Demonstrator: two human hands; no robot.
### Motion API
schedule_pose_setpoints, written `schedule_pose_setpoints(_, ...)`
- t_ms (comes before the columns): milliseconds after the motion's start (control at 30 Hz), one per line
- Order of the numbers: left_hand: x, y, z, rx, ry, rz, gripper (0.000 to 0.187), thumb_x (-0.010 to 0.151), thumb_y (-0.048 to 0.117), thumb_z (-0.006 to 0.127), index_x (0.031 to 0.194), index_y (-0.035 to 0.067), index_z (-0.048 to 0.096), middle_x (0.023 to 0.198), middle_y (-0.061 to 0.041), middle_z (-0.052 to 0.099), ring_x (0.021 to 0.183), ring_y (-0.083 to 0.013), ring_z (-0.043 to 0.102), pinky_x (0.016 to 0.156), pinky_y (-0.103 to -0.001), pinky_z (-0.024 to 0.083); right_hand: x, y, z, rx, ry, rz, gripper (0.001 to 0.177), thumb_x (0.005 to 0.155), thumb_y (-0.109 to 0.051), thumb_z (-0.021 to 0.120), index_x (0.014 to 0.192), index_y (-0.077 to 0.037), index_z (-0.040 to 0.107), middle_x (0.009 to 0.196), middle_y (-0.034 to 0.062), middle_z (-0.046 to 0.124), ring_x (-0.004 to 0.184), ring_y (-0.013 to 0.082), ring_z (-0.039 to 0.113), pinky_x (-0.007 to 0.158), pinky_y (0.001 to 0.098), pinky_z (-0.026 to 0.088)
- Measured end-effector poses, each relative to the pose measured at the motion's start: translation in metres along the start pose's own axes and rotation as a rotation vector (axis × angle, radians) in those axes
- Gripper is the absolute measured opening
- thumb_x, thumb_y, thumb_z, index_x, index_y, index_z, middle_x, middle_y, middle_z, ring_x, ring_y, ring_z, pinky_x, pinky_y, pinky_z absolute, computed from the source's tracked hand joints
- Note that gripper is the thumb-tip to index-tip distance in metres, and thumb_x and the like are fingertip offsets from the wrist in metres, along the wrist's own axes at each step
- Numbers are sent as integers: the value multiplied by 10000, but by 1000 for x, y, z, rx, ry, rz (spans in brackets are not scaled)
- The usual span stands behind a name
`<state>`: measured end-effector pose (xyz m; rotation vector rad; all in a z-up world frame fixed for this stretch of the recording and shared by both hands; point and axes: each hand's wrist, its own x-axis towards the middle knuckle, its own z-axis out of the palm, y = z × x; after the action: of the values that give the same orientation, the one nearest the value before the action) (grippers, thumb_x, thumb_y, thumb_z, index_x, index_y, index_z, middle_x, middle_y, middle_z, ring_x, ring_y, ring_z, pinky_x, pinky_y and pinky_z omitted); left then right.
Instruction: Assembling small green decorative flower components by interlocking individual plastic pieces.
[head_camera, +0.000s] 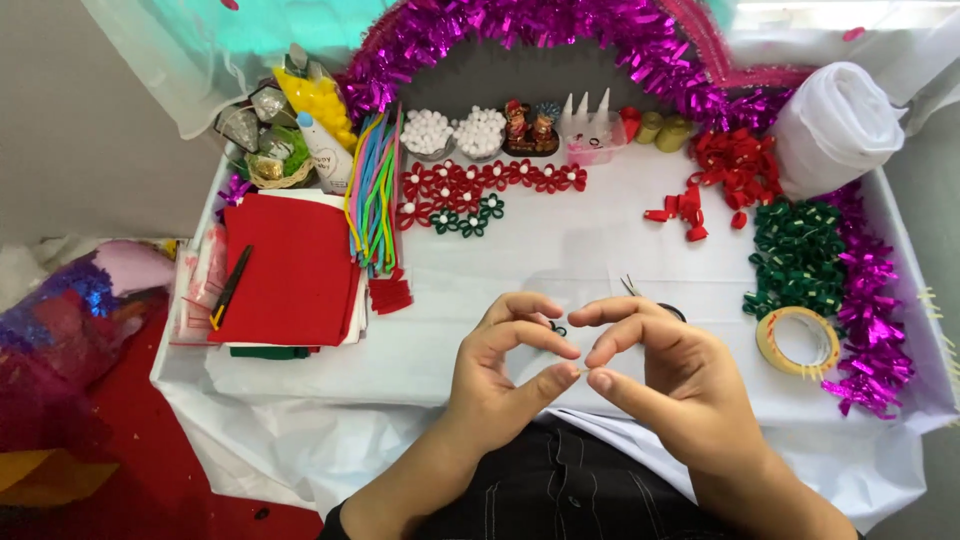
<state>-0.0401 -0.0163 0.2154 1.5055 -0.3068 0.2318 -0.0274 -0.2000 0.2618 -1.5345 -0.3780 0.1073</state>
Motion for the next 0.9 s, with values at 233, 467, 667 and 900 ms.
schedule_pose_setpoints(233, -8, 6, -3, 2, 7, 61, 147, 853, 334, 817, 962, 261, 751, 1231, -42, 620, 1122, -117, 589, 1035, -290, 465, -7, -8, 10, -158, 46, -61, 28, 843, -140, 755, 844, -128, 730, 1141, 138, 740, 1188, 201, 673, 1093, 366, 448)
schedule_pose_setpoints(467, -13, 17, -3, 88, 73, 65, 121, 820, 284, 836, 913, 289, 758, 1209, -5, 617, 1027, -119, 565, 1020, -293, 483, -17, -13, 11, -236, 22, -174, 74, 856, -105, 724, 926, -111, 748, 1173, 158, 719, 1163, 227, 688, 1068, 358, 485)
schedule_pose_setpoints(667, -15, 24, -3, 105, 103, 97, 125, 797, 258, 835, 879, 287, 745, 1186, -9, 619, 1036, -111, 573, 993, -292, 476, -22, -18, 10, -267, -10, -270, 152, 853, -103, 712, 998, -94, 755, 1192, 166, 706, 1151, 244, 677, 1061, 368, 492)
schedule_pose_setpoints(900, -16, 26, -2, 119, 100, 158, 166, 776, 239, 843, 881, 278, 720, 1204, -31, 620, 1038, -109, 581, 985, -290, 475, -27, -17, 7, -278, -51, -323, 220, 860, -113, 705, 1075, -101, 744, 1208, 149, 708, 1124, 245, 665, 1055, 383, 474)
